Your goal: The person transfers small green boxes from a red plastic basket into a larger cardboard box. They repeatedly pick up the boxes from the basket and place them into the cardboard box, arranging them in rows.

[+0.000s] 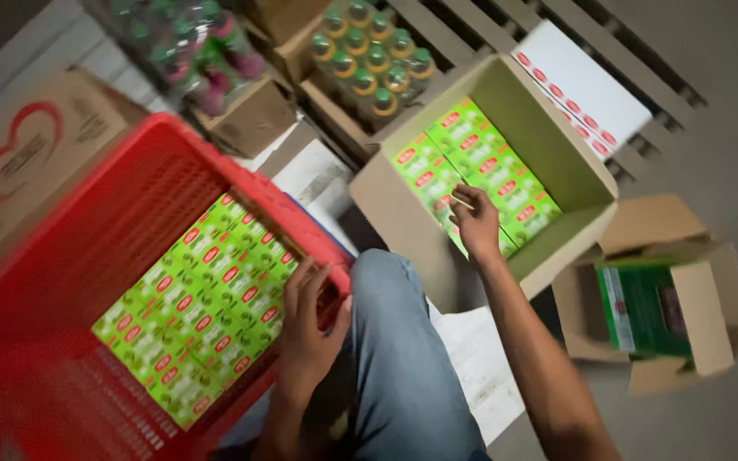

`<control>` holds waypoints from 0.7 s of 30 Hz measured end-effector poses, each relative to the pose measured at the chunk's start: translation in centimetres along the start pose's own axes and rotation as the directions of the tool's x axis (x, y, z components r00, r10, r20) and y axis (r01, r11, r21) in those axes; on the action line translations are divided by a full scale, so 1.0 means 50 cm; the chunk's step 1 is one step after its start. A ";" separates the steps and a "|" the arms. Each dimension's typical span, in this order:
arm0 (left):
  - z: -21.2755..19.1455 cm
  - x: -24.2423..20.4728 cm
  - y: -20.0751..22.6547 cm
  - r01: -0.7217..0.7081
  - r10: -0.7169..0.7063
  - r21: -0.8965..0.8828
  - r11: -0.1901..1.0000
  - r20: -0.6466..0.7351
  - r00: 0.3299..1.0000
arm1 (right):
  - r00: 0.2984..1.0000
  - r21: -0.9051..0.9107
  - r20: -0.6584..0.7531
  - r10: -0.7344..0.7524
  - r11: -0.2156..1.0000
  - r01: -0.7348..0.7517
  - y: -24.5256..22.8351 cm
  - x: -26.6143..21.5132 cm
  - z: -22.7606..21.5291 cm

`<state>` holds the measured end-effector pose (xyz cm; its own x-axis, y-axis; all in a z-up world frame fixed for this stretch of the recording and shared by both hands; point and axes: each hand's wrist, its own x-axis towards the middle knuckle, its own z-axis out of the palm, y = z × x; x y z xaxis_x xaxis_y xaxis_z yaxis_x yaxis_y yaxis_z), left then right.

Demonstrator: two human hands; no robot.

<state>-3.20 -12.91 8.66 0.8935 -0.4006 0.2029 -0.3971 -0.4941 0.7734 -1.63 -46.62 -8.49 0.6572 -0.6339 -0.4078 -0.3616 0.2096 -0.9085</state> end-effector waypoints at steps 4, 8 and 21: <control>-0.030 -0.040 -0.029 0.067 -0.067 0.062 0.996 -0.007 0.998 | 0.990 0.229 0.103 -0.100 0.971 0.074 -0.213 -0.158 0.112; -0.065 -0.120 -0.073 0.196 -0.244 0.334 0.922 0.110 0.963 | 0.779 0.204 0.449 -0.437 0.899 0.387 -0.284 -0.273 0.200; -0.269 -0.351 -0.161 0.267 -0.175 0.440 0.857 -0.238 0.955 | 0.465 -0.455 0.883 -0.070 0.117 0.883 -0.128 -0.370 0.317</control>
<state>-12.84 8.48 6.97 0.9729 -0.1124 0.2019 -0.1945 -0.8701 0.4528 -0.97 -24.44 3.43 0.9145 0.3480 -0.2064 0.2367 -0.8739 -0.4246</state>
